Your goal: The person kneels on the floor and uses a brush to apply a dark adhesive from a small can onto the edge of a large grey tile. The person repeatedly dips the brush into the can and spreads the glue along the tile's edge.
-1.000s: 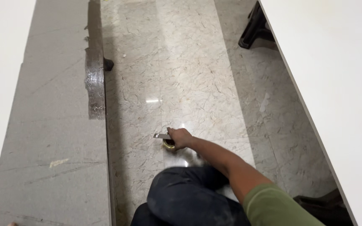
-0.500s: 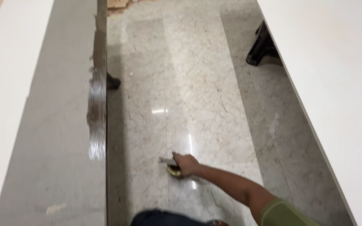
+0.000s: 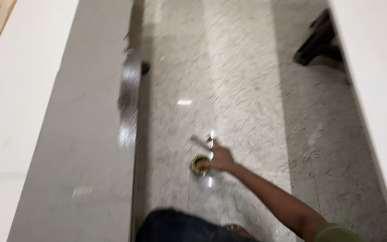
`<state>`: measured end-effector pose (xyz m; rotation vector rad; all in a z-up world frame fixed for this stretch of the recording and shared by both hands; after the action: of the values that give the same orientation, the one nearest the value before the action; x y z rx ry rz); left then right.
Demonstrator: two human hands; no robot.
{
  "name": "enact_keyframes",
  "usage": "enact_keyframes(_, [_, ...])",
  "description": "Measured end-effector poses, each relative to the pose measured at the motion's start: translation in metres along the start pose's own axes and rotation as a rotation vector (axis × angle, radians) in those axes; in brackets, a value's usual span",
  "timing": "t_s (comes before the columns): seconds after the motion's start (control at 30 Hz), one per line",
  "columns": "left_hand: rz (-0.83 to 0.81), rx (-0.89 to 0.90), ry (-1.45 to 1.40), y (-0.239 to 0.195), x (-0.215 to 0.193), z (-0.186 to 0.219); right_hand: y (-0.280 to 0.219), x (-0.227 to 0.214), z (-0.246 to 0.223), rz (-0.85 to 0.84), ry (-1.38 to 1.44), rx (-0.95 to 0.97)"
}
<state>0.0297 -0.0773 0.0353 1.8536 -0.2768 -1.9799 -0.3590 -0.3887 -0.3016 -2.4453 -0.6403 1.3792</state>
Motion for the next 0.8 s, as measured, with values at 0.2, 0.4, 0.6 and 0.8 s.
enact_keyframes(0.2, [-0.035,-0.051,-0.029,-0.084,-0.043,0.018,-0.014,-0.024,0.063,0.236,0.293,0.136])
enact_keyframes(0.4, [0.018,0.005,-0.057,-0.074,-0.059,0.042,-0.043,0.02,0.074,-0.111,0.527,0.148])
enact_keyframes(0.6, [0.006,0.009,-0.137,-0.072,-0.077,0.058,-0.073,0.01,0.063,-0.136,0.034,0.224])
enact_keyframes(0.8, [-0.021,-0.065,-0.131,-0.081,-0.07,0.048,-0.057,-0.006,0.001,0.024,-0.542,-0.214])
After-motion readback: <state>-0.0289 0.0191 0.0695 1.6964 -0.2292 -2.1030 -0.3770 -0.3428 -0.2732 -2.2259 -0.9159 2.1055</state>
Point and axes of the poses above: each hand's wrist, its own y-axis towards the middle knuckle, its own x-axis out of the palm, z = x × y, the point moved 9 cm from there along y, towards the middle knuckle, and after that the axes turned 10 degrees about x, right-handed, at the moved point
